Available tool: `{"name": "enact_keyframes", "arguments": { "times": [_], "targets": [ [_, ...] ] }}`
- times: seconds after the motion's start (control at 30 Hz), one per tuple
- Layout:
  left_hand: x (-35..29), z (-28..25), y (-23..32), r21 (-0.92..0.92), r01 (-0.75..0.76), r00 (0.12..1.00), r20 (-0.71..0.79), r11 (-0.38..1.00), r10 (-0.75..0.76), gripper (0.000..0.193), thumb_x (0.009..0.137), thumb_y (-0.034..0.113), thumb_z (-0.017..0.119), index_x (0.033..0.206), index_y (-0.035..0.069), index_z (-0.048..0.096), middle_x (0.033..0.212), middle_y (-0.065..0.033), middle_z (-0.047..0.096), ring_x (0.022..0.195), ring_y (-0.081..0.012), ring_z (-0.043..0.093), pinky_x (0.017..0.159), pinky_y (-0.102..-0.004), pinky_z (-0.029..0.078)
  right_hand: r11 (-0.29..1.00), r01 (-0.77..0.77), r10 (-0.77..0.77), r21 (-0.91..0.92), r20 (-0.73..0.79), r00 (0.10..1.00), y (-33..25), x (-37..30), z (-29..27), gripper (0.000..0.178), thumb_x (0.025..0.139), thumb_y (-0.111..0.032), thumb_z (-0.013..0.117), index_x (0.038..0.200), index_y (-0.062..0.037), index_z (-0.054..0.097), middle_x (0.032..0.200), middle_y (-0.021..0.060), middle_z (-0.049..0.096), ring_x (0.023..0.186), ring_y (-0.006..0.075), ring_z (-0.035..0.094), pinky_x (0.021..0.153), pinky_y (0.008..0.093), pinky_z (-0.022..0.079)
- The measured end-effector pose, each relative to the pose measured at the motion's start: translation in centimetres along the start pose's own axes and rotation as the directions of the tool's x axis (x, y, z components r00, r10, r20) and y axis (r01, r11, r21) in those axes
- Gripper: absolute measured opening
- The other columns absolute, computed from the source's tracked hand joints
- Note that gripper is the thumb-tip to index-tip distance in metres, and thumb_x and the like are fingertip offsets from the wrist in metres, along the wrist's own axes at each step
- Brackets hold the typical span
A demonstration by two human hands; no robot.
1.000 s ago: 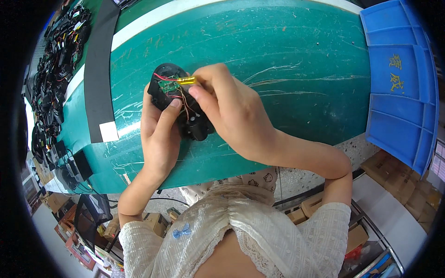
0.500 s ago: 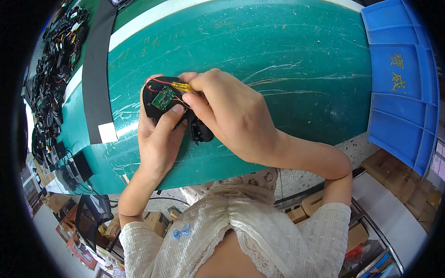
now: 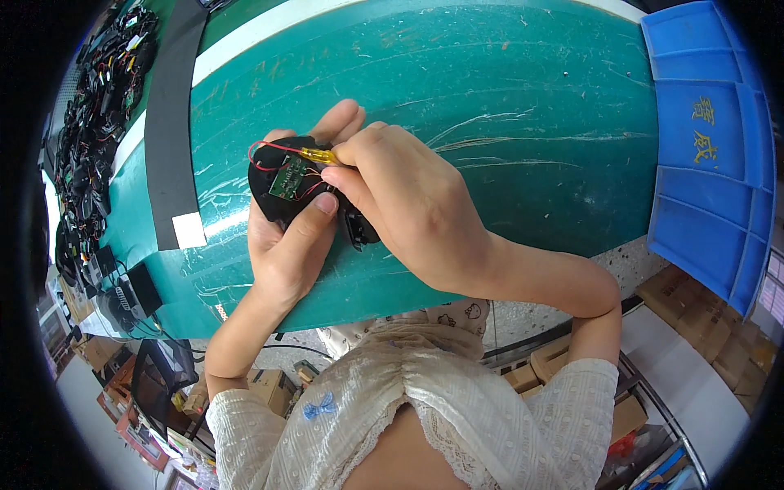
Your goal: The person assembles a small electronic device by inserting a battery into a black plastic housing and connecting wires to a circuit board. They manipulate the internal components by hand, checking connections and repositioning the battery multiple times. The person places the device on a green workbench and later picks it up to continue assembly.
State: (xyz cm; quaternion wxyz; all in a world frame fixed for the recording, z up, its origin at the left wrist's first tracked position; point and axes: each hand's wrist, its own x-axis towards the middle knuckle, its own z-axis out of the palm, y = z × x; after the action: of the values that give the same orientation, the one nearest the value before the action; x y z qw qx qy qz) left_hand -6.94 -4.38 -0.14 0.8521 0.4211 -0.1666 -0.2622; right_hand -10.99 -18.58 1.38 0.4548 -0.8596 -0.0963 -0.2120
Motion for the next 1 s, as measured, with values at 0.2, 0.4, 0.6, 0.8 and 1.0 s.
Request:
{"name": "enact_keyframes", "arguments": {
  "times": [0.2, 0.4, 0.6, 0.8, 1.0],
  "targets": [
    [0.18, -0.16, -0.17, -0.001, -0.029, 0.998, 0.061, 1.0, 0.029, 0.054, 0.085, -0.014, 0.04, 0.129, 0.01, 0.021, 0.144, -0.0319, 0.025, 0.137, -0.0374, 0.026, 0.11, -0.0454, 0.025, 0.997, 0.071, -0.071, -0.037, -0.004, 0.997, 0.04, 0.29, 0.1, 0.015, 0.082, 0.005, 0.063, 0.095, 0.0023, 0.055, 0.08, 0.0121, 0.057, 0.065, 0.0208, 0.056, 0.056, 0.03, 0.045],
    [0.36, -0.31, -0.21, 0.1, -0.065, 0.992, 0.11, 0.993, 0.054, 0.051, 0.085, -0.014, 0.039, 0.128, 0.009, 0.021, 0.143, -0.0335, 0.025, 0.137, -0.0379, 0.027, 0.11, -0.0453, 0.024, 0.992, 0.086, -0.086, -0.087, 0.006, 0.996, -0.15, 0.43, -0.05, 0.016, 0.081, 0.006, 0.063, 0.095, 0.003, 0.055, 0.08, 0.0134, 0.057, 0.065, 0.0243, 0.057, 0.057, 0.0323, 0.046],
    [0.41, -0.3, -0.29, 0.156, -0.105, 0.988, 0.129, 0.982, 0.085, 0.048, 0.086, -0.014, 0.04, 0.124, 0.009, 0.023, 0.143, -0.0347, 0.025, 0.136, -0.0381, 0.028, 0.11, -0.045, 0.025, 0.997, 0.026, -0.023, -0.068, 0.042, 0.999, -0.45, 0.38, -0.54, 0.012, 0.082, 0.004, 0.062, 0.092, 0.0029, 0.056, 0.078, 0.0137, 0.056, 0.064, 0.0247, 0.057, 0.055, 0.0326, 0.045],
    [0.46, -0.63, -0.06, 0.273, -0.109, 0.985, 0.159, 0.956, 0.067, 0.044, 0.086, -0.014, 0.04, 0.121, 0.007, 0.023, 0.142, -0.0349, 0.027, 0.134, -0.0366, 0.032, 0.108, -0.0434, 0.028, 0.984, 0.075, -0.066, -0.162, 0.06, 0.996, -0.26, 0.4, -0.57, 0.014, 0.081, 0.003, 0.063, 0.093, 0.003, 0.056, 0.077, 0.014, 0.054, 0.063, 0.0271, 0.055, 0.055, 0.0352, 0.044],
    [0.54, -0.88, 0.21, 0.378, -0.09, 0.984, 0.177, 0.922, 0.024, 0.041, 0.086, -0.014, 0.041, 0.118, 0.005, 0.024, 0.141, -0.0347, 0.03, 0.133, -0.0306, 0.035, 0.106, -0.0384, 0.03, 0.975, 0.059, -0.042, -0.214, 0.086, 0.995, -0.28, 0.21, -0.45, 0.017, 0.08, 0.002, 0.064, 0.095, 0.0027, 0.055, 0.076, 0.0138, 0.052, 0.065, 0.028, 0.053, 0.055, 0.0367, 0.044]
  ]
}}
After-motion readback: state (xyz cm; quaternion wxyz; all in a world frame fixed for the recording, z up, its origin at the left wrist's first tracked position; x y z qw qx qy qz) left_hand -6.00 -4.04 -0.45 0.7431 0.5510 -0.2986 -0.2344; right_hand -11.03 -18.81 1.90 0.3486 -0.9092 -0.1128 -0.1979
